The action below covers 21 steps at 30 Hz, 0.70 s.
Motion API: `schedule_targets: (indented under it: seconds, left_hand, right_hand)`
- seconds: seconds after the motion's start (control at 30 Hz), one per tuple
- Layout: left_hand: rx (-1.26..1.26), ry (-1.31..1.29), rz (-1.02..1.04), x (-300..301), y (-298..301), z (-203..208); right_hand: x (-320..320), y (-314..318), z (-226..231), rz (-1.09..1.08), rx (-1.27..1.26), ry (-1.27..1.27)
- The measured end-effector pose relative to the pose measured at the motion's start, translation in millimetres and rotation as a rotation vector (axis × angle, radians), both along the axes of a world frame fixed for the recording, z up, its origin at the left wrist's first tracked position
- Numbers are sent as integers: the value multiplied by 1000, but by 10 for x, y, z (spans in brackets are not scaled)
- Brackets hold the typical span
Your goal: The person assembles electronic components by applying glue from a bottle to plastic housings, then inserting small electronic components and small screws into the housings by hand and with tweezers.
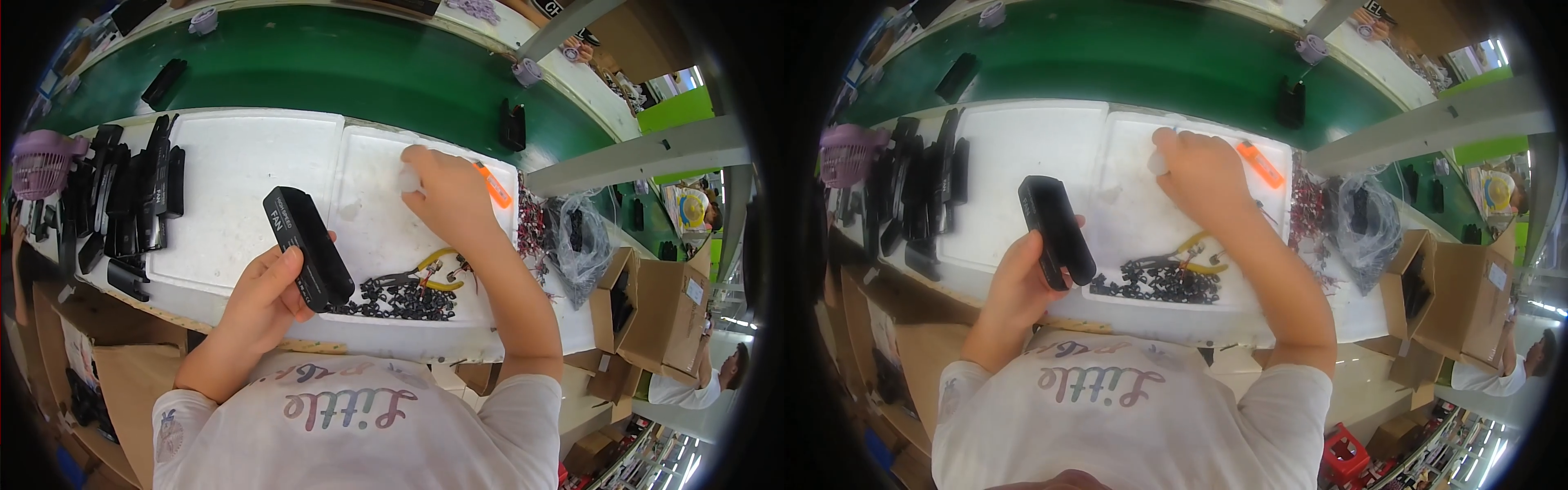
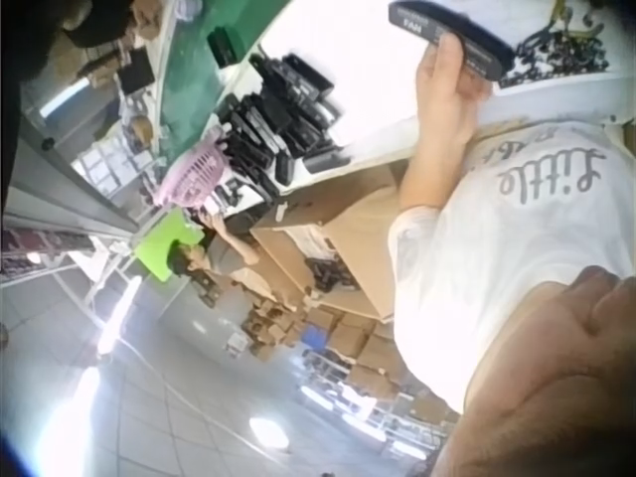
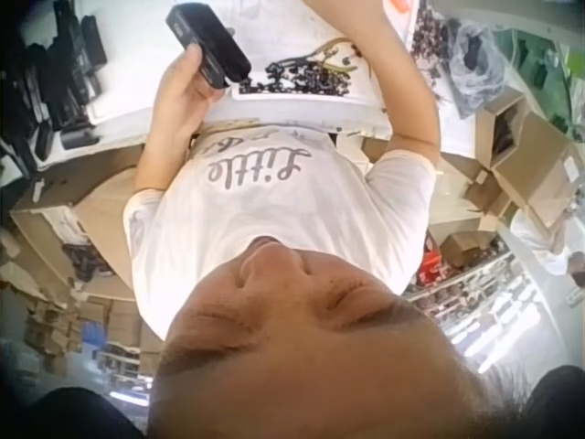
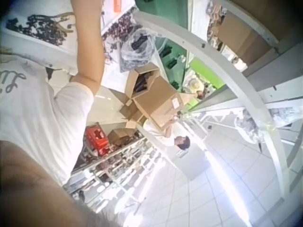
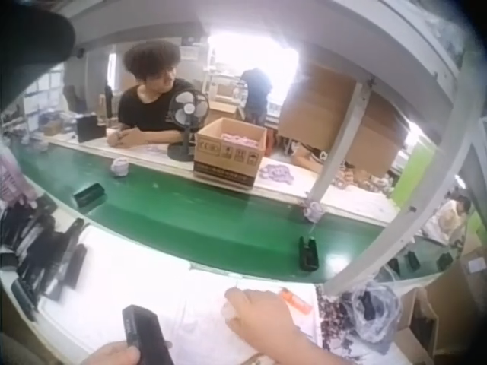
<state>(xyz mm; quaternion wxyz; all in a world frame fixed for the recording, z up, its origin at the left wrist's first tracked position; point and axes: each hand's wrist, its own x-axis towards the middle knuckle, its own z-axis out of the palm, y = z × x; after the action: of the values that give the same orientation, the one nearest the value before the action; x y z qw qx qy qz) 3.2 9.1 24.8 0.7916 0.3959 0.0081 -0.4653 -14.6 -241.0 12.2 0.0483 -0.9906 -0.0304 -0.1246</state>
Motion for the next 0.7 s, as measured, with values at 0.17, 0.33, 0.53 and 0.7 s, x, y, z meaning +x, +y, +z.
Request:
schedule_targets:
  seconds: [0.17, 0.33, 0.53, 0.7]
  left_hand:
    - [31, -75, -12, 2, 2, 30]
    - [31, -84, -7, -23, -19, 47]
    - [35, -101, -13, -38, -26, 47]
    - [27, -107, -22, -45, -23, 40]
  right_hand:
    - [-248, 278, 309, -29, 937, -256]
    - [-317, 268, 391, 150, 1258, -251]
    - [-381, 387, 342, 171, 1495, -225]
    - [-495, 512, 537, 231, 1405, -14]
